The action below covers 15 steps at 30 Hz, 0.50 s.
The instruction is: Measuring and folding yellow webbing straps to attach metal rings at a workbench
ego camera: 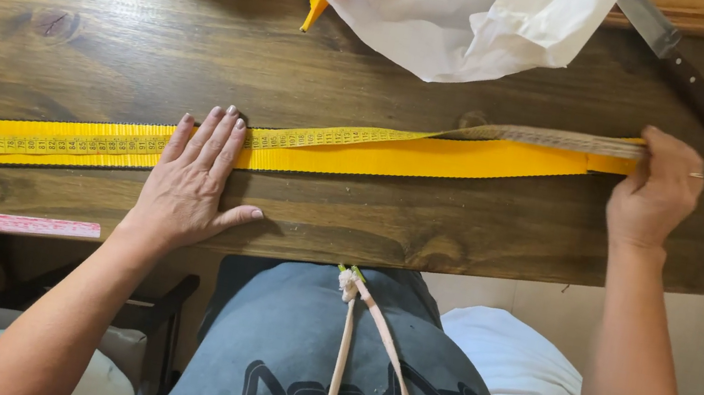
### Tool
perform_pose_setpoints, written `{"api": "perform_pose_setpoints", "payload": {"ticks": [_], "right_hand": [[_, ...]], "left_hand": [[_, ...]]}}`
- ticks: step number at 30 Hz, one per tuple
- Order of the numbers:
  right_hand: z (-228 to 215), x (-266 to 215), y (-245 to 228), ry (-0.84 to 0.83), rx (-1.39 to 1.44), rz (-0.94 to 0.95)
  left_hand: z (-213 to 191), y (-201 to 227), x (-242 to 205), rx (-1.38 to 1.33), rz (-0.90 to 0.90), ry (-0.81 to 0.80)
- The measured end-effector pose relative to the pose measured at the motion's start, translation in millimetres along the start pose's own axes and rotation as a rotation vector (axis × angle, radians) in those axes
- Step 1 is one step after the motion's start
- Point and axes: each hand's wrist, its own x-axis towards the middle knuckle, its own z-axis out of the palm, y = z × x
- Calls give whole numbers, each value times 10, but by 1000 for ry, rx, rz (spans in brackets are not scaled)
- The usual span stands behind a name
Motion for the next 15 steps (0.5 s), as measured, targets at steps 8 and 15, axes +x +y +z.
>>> {"api": "perform_pose_setpoints", "payload": {"ticks": [8,15], "right_hand": [[-61,-266,-4,-171,245,106],[-605,-2,-80,-606,380,411]], "left_hand": [[-44,-196,-122,11,17,-40],[-105,-341,-210,50,52,-69]]}}
